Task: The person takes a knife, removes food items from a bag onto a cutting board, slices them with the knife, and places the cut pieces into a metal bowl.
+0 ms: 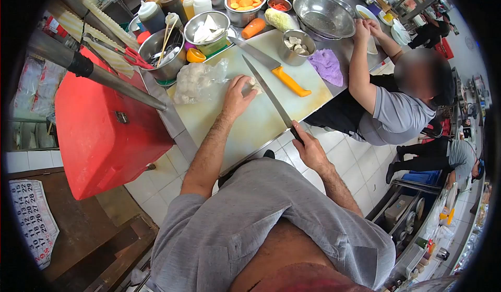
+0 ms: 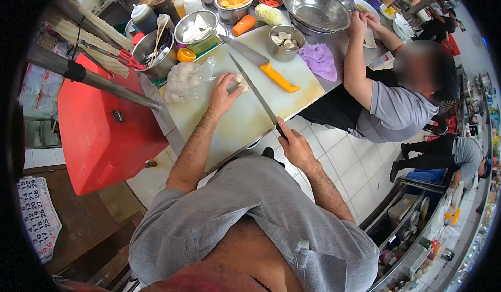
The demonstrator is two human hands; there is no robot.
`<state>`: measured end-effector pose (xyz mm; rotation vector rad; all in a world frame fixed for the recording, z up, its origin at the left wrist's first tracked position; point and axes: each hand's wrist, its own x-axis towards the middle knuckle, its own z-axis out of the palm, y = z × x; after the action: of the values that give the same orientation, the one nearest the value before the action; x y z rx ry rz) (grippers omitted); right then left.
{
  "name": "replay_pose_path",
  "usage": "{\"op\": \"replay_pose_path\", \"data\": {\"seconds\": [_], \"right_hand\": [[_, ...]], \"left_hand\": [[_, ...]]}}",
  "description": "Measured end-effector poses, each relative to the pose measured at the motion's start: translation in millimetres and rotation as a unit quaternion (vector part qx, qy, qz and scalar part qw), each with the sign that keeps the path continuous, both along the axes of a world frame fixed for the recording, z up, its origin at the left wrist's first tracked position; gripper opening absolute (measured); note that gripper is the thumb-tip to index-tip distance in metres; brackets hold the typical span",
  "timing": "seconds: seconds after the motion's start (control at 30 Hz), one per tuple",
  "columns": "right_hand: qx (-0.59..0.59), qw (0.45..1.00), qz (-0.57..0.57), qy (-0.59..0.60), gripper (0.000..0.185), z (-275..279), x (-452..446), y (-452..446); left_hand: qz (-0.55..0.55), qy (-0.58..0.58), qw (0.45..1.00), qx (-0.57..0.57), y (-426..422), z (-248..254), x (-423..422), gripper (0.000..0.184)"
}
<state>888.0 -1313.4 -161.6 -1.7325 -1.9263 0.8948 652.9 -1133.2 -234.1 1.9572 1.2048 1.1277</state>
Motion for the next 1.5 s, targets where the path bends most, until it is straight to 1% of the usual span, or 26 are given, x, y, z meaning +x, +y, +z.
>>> {"op": "replay_pose_path", "data": {"seconds": [0.1, 0.27, 0.4, 0.53, 0.93, 1.2, 1.23, 1.3, 1.33, 1.4, 1.5], "right_hand": [[0.019, 1.0, 0.009, -0.006, 0.062, 1.1, 0.0, -3.4], [0.007, 0.999, 0.016, -0.035, 0.062, 3.8, 1.8, -10.0], [-0.013, 0.997, 0.02, -0.067, 0.062, 7.8, 1.7, -15.0], [-0.014, 0.997, 0.023, -0.066, 0.062, 1.9, 0.2, -11.9], [-0.011, 0.997, 0.024, -0.066, 0.062, -9.9, -14.4, 11.5], [-0.018, 0.994, 0.027, -0.1, 0.061, -15.9, -37.0, 47.1], [-0.017, 0.995, 0.023, -0.1, 0.061, -19.0, -35.8, 45.9], [0.022, 0.998, 0.033, -0.051, 0.062, -21.7, -32.2, 50.1], [0.025, 0.998, 0.034, -0.051, 0.062, -19.1, -29.5, 46.2], [-0.01, 0.999, 0.022, -0.03, 0.062, -13.9, -21.7, 26.9], [0.004, 1.0, 0.021, 0.003, 0.062, -15.7, -6.5, 8.4]], "left_hand": [[0.006, -0.001, 1.0, -0.015, -0.2, -1.6, 0.9, 0.04], [0.009, -0.029, 0.999, -0.036, -2.8, 1.9, 1.3, 0.039], [0.009, -0.01, 1.0, -0.026, -2.6, 3.3, 1.1, 0.038], [0.01, -0.011, 1.0, -0.018, -1.2, 1.4, 0.8, 0.038], [0.014, -0.016, 0.999, -0.024, 1.9, -0.4, -0.4, 0.039], [0.007, -0.032, 0.999, -0.025, -1.7, -0.5, 3.3, 0.038], [0.012, -0.03, 0.999, -0.028, -3.6, -1.5, 3.1, 0.038], [0.018, -0.029, 0.999, -0.022, -0.5, -2.6, 5.2, 0.039], [0.019, -0.029, 0.999, -0.016, -0.3, -4.7, 5.9, 0.039], [0.024, -0.026, 0.999, -0.008, -1.1, -6.1, 3.4, 0.039], [0.026, -0.018, 1.0, -0.004, -1.2, -4.9, 1.5, 0.039]]}}
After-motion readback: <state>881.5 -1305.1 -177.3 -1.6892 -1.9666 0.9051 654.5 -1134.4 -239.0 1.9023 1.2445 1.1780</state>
